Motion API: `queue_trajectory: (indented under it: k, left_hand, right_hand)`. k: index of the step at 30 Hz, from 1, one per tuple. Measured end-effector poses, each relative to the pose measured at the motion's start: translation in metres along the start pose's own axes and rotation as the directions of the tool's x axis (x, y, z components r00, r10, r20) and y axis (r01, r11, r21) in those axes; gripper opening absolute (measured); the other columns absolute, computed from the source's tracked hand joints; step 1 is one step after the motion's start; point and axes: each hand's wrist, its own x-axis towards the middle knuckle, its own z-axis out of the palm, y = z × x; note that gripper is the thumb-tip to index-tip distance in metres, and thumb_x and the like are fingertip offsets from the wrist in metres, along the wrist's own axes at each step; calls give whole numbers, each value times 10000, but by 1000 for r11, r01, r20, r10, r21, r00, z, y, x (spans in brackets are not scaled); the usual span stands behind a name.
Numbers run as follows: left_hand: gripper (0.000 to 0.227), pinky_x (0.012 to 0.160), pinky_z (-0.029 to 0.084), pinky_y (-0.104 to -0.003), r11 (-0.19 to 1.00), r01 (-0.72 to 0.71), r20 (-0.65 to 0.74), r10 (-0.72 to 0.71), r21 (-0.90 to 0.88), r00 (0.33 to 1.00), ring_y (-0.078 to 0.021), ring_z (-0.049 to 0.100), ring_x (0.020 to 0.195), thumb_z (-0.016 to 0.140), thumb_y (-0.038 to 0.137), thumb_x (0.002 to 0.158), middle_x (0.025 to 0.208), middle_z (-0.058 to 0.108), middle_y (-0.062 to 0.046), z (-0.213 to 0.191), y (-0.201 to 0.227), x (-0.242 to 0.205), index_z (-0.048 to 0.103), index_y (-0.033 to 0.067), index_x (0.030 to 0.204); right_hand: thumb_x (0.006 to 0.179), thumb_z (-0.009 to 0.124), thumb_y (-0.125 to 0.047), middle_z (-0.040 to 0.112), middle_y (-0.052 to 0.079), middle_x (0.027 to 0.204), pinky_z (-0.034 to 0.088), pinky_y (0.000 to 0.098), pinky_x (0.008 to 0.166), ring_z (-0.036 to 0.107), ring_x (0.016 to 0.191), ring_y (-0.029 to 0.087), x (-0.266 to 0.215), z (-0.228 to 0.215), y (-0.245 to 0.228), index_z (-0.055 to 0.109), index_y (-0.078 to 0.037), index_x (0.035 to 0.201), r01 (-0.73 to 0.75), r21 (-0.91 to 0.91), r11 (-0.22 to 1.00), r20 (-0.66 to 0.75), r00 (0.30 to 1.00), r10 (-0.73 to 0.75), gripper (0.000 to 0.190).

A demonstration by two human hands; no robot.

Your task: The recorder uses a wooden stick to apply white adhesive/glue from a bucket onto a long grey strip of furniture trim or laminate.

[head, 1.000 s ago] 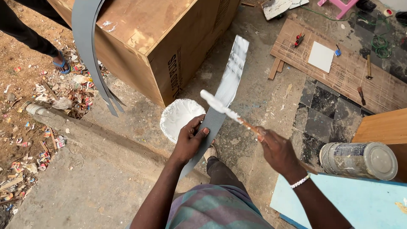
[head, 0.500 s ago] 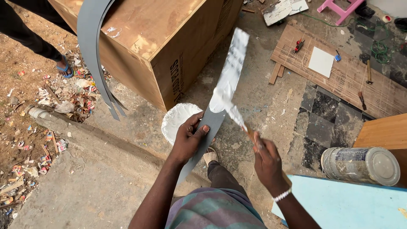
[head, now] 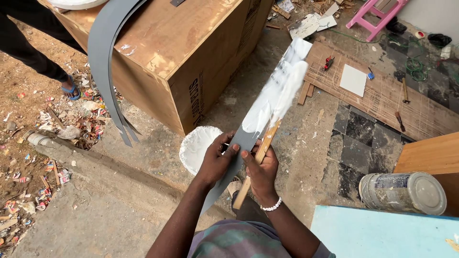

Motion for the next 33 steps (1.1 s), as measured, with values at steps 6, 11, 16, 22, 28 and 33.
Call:
queue_trajectory:
  k: [6,11,16,22,28,33]
  left_hand:
    - [426,835,571,-331,999,-47,245,51,-21,968,-162,676,957,639,240,1028,1142,723,-167,-17,-14,-22,587,6,1380]
    - [479,762,651,-299,956,-79,224,146,-283,964,-148,711,977,555,179,1009,1153,679,-80,-16,-8,-31,443,-2,1438]
    - [468,734,626,-298,974,-58,228,109,-218,967,-133,728,833,553,191,1014,1049,715,-88,-20,-5,-35,443,12,1432]
    - [423,700,590,-288,985,-89,239,122,-145,963,-138,728,711,556,205,1032,984,741,-121,-17,-4,-32,479,-12,1387]
    - [419,717,624,-303,980,-100,250,142,-174,958,-129,739,793,558,194,1039,1015,734,-129,-13,-6,-24,486,-26,1388]
    - [460,705,604,-299,980,-54,234,100,-192,967,-184,713,750,547,169,1042,1007,733,-166,-9,-9,-20,456,-10,1457]
  right_hand:
    - [901,778,-102,683,42,939,433,172,469,530,618,5,15,1,-4,554,-3,1268,33,54,998,-27,999,-32,441]
    - [1050,521,-403,619,36,931,458,191,427,490,581,32,27,-54,-17,528,-51,1265,189,-342,920,165,976,-139,412]
    - [1097,500,-292,675,101,954,537,281,521,625,674,130,72,-105,-78,587,-18,1262,346,-802,486,240,933,-268,332]
    - [1076,564,-176,716,186,1015,574,371,573,716,733,266,75,-112,-109,635,26,1231,527,-849,45,491,817,-304,263]
    - [1030,559,-129,725,214,1007,592,345,486,729,644,262,43,-130,-81,626,52,1241,447,-892,59,440,892,-102,286]
    - [1005,560,-125,730,231,1115,627,339,580,755,797,270,-1,-124,-73,633,49,1217,547,-830,109,535,836,-118,284]
